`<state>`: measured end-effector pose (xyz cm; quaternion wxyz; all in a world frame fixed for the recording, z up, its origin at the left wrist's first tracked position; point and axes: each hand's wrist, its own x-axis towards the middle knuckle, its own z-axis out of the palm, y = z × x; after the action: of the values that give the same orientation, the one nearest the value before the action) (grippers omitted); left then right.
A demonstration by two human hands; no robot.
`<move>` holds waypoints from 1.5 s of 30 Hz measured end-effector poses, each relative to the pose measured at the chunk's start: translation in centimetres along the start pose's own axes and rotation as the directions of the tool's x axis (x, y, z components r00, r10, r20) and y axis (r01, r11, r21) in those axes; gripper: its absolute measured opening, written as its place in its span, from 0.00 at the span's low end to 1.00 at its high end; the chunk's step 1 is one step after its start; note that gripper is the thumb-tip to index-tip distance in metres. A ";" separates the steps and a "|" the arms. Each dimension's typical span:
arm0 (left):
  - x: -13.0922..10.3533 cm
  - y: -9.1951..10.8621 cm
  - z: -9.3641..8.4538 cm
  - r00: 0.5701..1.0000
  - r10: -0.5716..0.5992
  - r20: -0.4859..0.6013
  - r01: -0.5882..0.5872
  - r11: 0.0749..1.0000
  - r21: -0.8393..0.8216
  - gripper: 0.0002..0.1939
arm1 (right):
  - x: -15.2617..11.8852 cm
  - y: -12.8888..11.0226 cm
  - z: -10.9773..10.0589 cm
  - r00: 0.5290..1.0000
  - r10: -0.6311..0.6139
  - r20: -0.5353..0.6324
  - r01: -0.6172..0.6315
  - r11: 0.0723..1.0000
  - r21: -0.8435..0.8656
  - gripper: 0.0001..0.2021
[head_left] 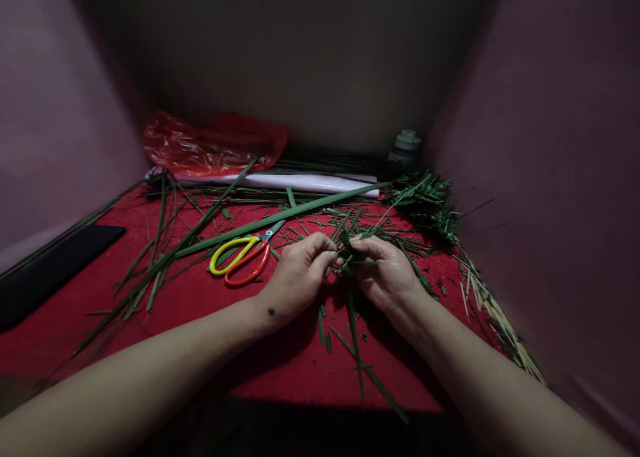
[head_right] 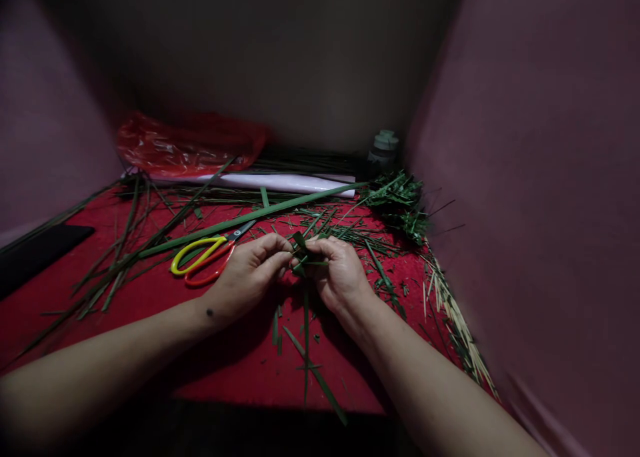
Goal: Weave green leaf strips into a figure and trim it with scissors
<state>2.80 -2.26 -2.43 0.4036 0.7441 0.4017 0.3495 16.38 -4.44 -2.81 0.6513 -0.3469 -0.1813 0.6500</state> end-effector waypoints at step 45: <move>0.4 0.0 0.0 0.998 0.068 0.019 -0.070 0.988 0.136 0.05 | 0.3 0.1 -0.2 0.997 0.044 -0.059 -0.040 0.997 0.068 0.06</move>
<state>2.93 -1.94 -2.38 0.3424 0.7858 0.3959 0.3296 16.46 -4.23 -3.12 0.6540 -0.3481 -0.1324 0.6585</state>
